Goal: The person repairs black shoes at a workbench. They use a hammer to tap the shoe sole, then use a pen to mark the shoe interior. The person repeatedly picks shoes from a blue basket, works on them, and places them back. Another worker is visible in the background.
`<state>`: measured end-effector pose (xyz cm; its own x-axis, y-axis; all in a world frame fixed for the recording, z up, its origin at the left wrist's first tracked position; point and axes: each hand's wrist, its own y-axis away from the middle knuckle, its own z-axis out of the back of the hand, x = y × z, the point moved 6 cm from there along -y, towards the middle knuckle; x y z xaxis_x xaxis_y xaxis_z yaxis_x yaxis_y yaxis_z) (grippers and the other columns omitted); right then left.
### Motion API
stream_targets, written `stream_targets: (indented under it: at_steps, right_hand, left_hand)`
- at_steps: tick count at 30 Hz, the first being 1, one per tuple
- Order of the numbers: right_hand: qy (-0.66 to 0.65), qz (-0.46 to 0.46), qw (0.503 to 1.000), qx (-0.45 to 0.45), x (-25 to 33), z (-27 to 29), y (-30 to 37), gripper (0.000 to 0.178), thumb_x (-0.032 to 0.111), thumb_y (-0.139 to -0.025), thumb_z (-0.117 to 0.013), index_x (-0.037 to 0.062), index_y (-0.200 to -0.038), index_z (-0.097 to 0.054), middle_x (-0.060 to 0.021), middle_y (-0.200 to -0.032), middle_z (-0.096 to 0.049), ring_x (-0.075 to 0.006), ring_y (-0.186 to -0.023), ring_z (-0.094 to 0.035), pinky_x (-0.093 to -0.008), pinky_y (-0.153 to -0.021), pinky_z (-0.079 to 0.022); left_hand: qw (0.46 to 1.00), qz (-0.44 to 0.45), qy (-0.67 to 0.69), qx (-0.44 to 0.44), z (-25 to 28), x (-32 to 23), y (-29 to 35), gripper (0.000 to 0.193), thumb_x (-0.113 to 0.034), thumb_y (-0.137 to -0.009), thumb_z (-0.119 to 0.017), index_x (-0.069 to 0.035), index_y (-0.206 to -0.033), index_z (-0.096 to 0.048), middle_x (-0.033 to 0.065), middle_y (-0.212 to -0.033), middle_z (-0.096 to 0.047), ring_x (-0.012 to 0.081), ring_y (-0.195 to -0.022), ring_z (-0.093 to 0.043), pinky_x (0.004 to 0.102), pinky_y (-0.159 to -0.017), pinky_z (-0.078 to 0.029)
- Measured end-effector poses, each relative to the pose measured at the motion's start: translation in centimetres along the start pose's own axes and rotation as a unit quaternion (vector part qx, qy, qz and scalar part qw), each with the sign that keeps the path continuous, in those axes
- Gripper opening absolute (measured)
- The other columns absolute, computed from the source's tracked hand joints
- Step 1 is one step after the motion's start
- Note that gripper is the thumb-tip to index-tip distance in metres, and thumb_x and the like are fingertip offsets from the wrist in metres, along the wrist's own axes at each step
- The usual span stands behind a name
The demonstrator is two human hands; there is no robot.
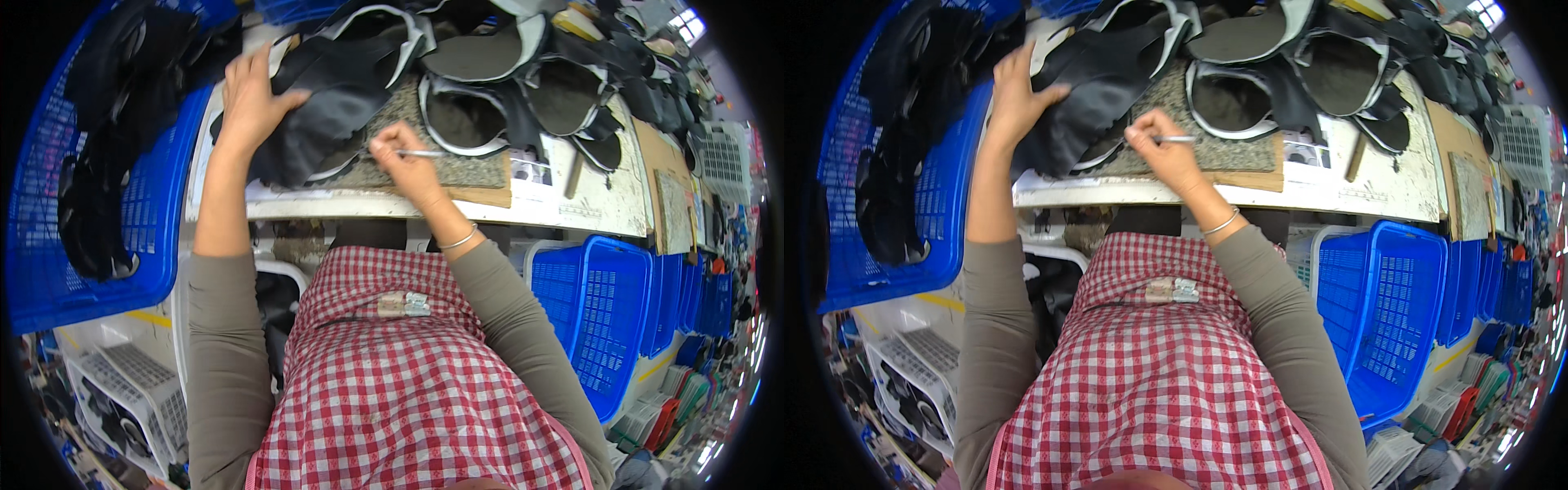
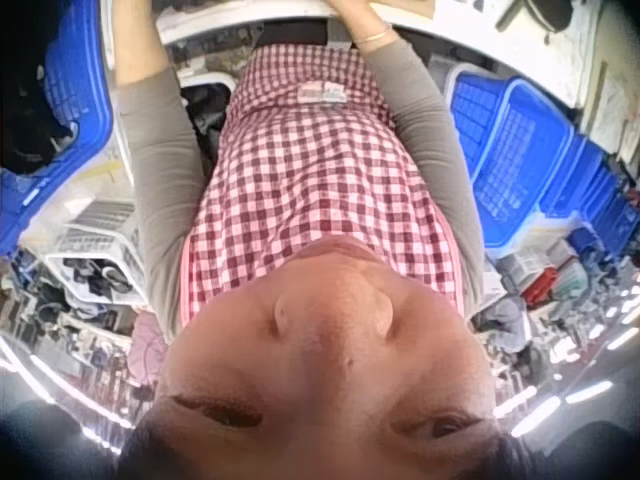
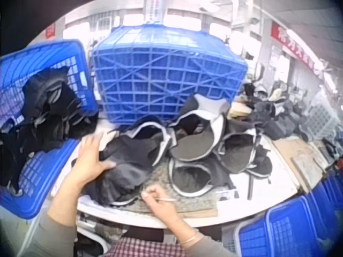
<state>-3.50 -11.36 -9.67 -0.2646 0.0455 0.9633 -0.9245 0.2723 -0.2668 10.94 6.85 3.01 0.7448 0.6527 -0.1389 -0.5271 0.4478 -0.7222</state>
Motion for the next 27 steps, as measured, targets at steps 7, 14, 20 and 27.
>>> stream_targets:
  at_steps: [7, 14, 20, 27]
  right_hand:
    - [-0.032, -0.091, 0.995, 0.003, 1.9, 6.2, 6.8, 0.027, 0.026, -0.106, -0.057, 0.0026, -0.102, -0.070, -0.0014, -0.076, -0.062, -0.0074, -0.065, -0.055, -0.0228, -0.061, -0.043]
    - [-0.025, 0.024, 0.999, 0.025, 6.0, 6.4, 5.9, 0.032, 0.026, -0.107, -0.056, -0.0012, -0.098, -0.069, -0.0039, -0.073, -0.063, -0.0079, -0.064, -0.054, -0.0228, -0.059, -0.041]
    - [0.117, 0.061, 0.989, 0.065, 6.4, 0.0, 1.3, 0.029, 0.029, -0.102, -0.064, 0.0031, -0.115, -0.069, -0.0080, -0.104, -0.072, -0.0181, -0.094, -0.065, -0.0313, -0.085, -0.051]
    - [0.203, 0.162, 0.958, 0.123, 6.6, -1.7, -4.0, 0.054, 0.032, -0.097, -0.069, 0.0029, -0.140, -0.054, -0.0187, -0.146, -0.058, -0.0331, -0.139, -0.051, -0.0428, -0.116, -0.039]
  left_hand:
    - [0.963, 0.103, 0.172, 0.183, 7.3, -1.3, 2.9, 0.048, -0.014, -0.076, -0.086, 0.008, -0.115, -0.069, 0.0205, -0.112, -0.071, 0.0304, -0.100, -0.070, 0.0371, -0.093, -0.052]
    - [0.911, 0.100, 0.398, 0.025, 12.4, 1.6, -9.6, 0.022, -0.018, -0.091, -0.071, 0.002, -0.098, -0.071, 0.0103, -0.085, -0.073, 0.0242, -0.080, -0.070, 0.0396, -0.072, -0.054]
    - [0.983, 0.151, -0.074, 0.078, -3.7, 3.7, -10.5, 0.074, -0.045, -0.087, -0.079, -0.003, -0.141, -0.050, 0.0209, -0.135, -0.057, 0.0388, -0.128, -0.052, 0.0454, -0.105, -0.046]
    - [0.981, 0.040, -0.170, -0.084, 5.0, 15.4, 1.3, 0.074, -0.027, -0.076, -0.088, -0.001, -0.136, -0.054, 0.0212, -0.130, -0.057, 0.0429, -0.124, -0.049, 0.0471, -0.099, -0.046]
